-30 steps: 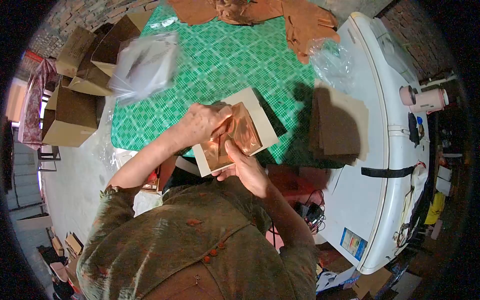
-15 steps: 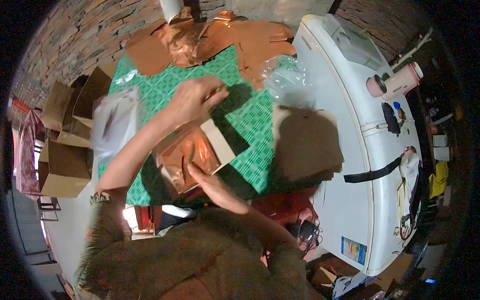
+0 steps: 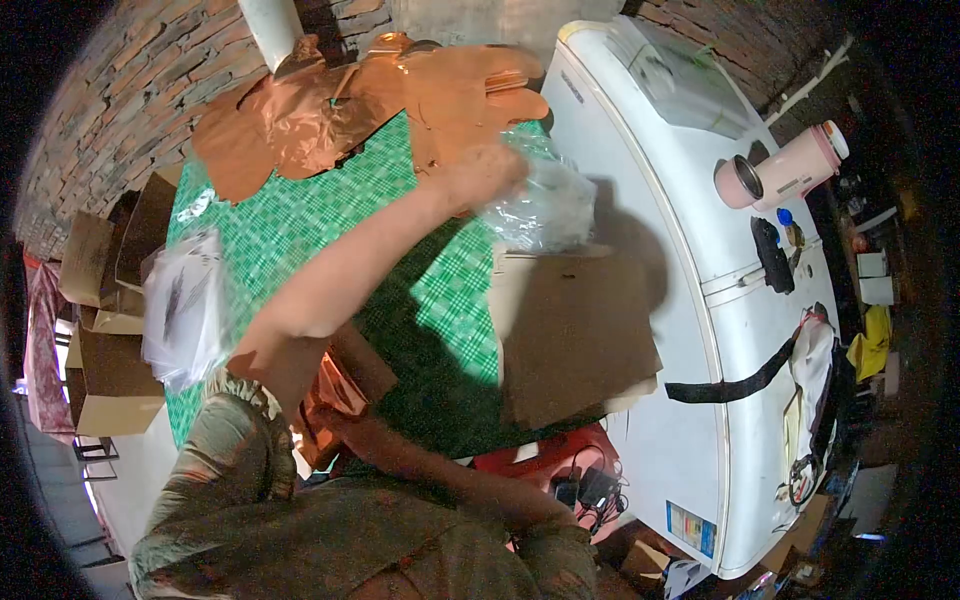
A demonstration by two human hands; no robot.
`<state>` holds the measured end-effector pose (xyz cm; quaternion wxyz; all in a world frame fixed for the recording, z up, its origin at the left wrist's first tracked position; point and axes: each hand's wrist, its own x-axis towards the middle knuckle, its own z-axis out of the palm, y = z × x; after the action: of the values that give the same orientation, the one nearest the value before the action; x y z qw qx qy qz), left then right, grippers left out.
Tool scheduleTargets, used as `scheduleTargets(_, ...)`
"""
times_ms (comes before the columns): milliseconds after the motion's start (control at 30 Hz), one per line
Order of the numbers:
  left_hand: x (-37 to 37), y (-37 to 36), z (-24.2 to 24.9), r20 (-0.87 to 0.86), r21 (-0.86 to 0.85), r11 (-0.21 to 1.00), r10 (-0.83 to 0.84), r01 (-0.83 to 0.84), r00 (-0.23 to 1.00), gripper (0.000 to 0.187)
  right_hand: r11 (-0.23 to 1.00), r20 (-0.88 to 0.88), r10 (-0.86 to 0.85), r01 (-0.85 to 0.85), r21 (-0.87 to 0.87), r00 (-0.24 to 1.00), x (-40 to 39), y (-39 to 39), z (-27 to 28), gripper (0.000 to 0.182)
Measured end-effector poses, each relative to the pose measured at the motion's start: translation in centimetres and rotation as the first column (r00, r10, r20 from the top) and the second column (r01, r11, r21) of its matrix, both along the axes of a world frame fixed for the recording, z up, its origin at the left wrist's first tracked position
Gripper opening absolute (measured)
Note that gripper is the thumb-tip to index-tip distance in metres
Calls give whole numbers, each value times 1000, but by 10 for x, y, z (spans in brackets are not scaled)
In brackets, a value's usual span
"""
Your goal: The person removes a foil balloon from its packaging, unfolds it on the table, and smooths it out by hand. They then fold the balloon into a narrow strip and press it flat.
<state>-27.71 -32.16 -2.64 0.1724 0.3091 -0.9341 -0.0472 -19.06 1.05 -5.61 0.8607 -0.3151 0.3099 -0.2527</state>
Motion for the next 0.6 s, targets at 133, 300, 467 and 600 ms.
scheduleTargets(133,1,3,-7,-21,10,1000,16,-16,1000,16,996,110,-92,90,18,990,5,7,-9,54)
scheduleTargets(300,3,15,14,-43,-58,998,8,-10,999,15,999,84,-46,43,32,995,3,5,-3,50)
scheduleTargets(467,16,15,29,-143,-341,935,-152,95,978,15,999,-27,-40,40,24,999,3,4,14,43)
scheduleTargets(600,16,17,51,-289,-85,996,12,-38,957,16,990,-175,47,-22,141,984,-3,-2,31,36)
